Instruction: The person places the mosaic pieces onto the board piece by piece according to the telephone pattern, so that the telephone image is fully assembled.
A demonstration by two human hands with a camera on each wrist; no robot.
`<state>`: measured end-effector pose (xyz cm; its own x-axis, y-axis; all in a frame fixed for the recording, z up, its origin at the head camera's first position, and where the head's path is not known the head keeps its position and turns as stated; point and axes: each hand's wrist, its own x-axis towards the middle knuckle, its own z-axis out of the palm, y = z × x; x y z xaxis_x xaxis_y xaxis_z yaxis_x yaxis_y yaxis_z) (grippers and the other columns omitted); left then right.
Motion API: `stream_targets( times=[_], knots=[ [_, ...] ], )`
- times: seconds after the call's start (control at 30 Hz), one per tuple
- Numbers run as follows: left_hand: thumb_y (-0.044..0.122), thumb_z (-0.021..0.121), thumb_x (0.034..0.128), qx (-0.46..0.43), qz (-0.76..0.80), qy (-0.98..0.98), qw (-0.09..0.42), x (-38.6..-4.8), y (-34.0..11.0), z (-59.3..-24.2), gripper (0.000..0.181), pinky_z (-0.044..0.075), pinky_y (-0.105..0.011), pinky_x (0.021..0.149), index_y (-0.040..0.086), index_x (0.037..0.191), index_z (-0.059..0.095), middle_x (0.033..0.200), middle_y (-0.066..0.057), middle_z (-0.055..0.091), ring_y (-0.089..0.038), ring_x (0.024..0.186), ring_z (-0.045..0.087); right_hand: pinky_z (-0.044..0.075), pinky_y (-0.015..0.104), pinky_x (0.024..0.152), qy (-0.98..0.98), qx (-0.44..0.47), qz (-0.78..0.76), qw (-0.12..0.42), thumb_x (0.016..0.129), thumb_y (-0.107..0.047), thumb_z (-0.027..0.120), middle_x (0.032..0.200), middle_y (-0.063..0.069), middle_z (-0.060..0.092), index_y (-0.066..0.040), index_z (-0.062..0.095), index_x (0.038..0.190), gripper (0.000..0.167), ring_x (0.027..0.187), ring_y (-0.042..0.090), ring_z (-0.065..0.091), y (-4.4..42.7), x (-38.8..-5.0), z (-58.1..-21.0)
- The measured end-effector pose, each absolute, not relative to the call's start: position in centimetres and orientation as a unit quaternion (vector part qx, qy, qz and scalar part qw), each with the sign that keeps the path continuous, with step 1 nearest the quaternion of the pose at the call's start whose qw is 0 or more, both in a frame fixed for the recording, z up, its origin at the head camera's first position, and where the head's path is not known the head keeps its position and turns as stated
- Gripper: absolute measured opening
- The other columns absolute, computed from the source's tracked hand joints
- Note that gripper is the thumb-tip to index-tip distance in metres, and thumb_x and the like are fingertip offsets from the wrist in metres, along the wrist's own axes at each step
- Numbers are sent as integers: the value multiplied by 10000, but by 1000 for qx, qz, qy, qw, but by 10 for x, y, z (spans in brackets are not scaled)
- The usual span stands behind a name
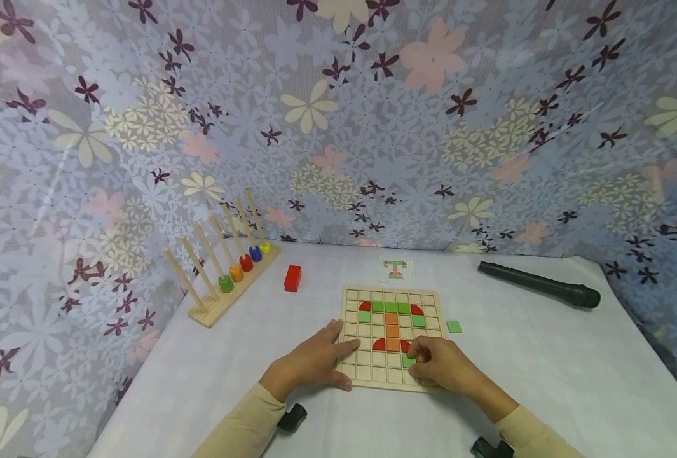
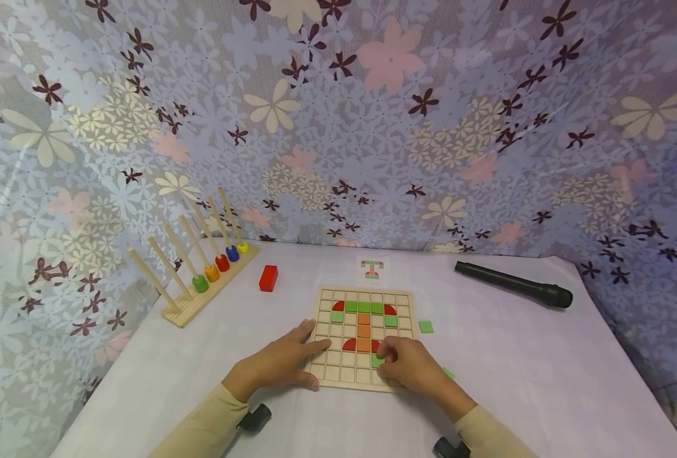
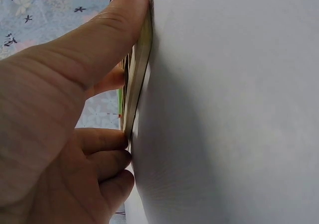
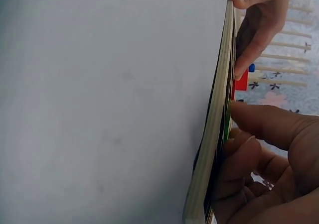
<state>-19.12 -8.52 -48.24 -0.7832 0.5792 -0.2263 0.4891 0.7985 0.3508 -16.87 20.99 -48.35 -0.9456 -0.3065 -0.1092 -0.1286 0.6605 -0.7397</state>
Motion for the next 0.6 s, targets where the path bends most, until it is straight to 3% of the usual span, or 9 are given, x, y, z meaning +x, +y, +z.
stream_targets(
  times=[0.2, 0.37, 0.6],
  knots=[
    [542, 814, 772, 288, 138, 934, 163, -191, -86, -483, 889, 284, -455, 1227, 325, 1552, 447, 1700, -114, 183, -275, 1577, 140, 470, 262, 586, 875, -123, -449, 136, 901, -111, 739, 878, 40, 589, -35, 667, 1088, 214, 759, 158, 542, 236, -179, -467],
    [543, 812, 773, 289, 139, 933, 164, -191, -86, -481, 883, 290, -456, 1224, 324, 1549, 453, 1698, -113, 195, -275, 1575, 152, 432, 313, 534, 838, -73, -525, 126, 941, -131, 716, 1008, 121, 579, 48, 577, 1279, 406, 709, 150, 508, 281, -200, -449],
    [541, 820, 766, 282, 142, 933, 171, -190, -85, -481, 884, 299, -452, 1220, 337, 1545, 457, 1698, -103, 196, -267, 1575, 157, 451, 328, 589, 813, -17, -571, 111, 964, -187, 719, 1188, 112, 551, -13, 500, 1417, 532, 748, 148, 521, 338, -219, -463]
  ],
)
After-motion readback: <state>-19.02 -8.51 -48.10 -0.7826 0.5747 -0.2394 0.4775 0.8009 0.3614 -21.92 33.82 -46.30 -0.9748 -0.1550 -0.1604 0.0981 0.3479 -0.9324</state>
